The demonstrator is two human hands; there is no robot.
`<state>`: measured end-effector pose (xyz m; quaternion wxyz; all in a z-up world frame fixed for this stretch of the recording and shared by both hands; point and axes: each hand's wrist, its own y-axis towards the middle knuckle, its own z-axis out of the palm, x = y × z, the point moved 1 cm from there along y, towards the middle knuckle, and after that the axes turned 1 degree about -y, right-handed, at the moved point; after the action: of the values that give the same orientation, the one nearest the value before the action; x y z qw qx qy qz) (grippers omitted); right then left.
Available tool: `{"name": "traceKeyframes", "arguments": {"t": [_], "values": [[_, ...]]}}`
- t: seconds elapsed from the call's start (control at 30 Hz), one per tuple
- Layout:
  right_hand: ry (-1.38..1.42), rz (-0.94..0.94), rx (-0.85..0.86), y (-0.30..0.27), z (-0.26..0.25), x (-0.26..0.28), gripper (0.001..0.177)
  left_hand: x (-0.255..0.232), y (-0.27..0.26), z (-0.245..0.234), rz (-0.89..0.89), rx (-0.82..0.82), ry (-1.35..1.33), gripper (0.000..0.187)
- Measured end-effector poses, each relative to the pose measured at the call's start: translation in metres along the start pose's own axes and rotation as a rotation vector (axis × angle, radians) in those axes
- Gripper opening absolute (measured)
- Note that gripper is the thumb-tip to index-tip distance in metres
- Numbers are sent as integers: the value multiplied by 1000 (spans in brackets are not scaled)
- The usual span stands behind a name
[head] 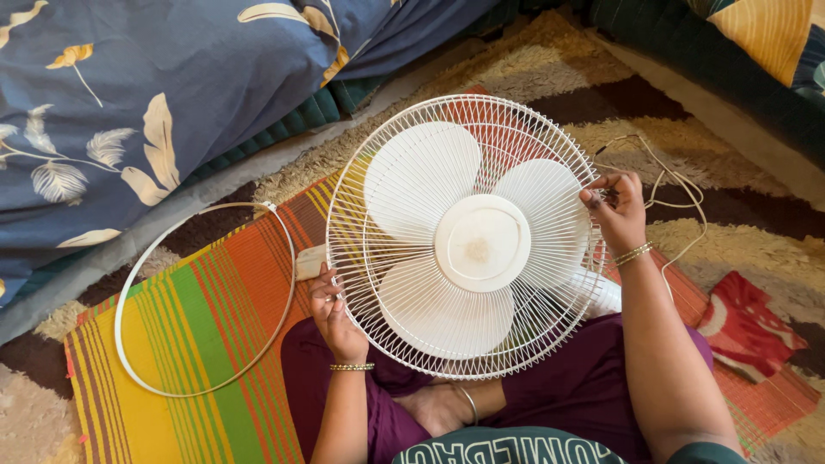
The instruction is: The person assembles a white table fan by attaching the front and rear wire cages to the fan blade assembly. They align the cages, secure the clips, and rotate the fan to check the fit.
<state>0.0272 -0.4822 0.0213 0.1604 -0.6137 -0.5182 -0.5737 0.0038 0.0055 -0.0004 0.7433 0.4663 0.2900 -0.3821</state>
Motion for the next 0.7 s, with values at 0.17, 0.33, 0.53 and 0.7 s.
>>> {"name": "traceKeyframes", "arguments": {"t": [0.17,0.33,0.53,0.7], "values": [[104,113,8,0,-1,6,30,6,-4,-2,33,-7,125,24],[-19,5,3,1,-1,-8,32,10,-4,0,45,-3,214,41],[-145,6,-18,0,0,-2,32,3,7,11,-16,24,585,84],[-220,-39,-25,2,1,1,33,-10,23,19,-207,142,758,97]]}}
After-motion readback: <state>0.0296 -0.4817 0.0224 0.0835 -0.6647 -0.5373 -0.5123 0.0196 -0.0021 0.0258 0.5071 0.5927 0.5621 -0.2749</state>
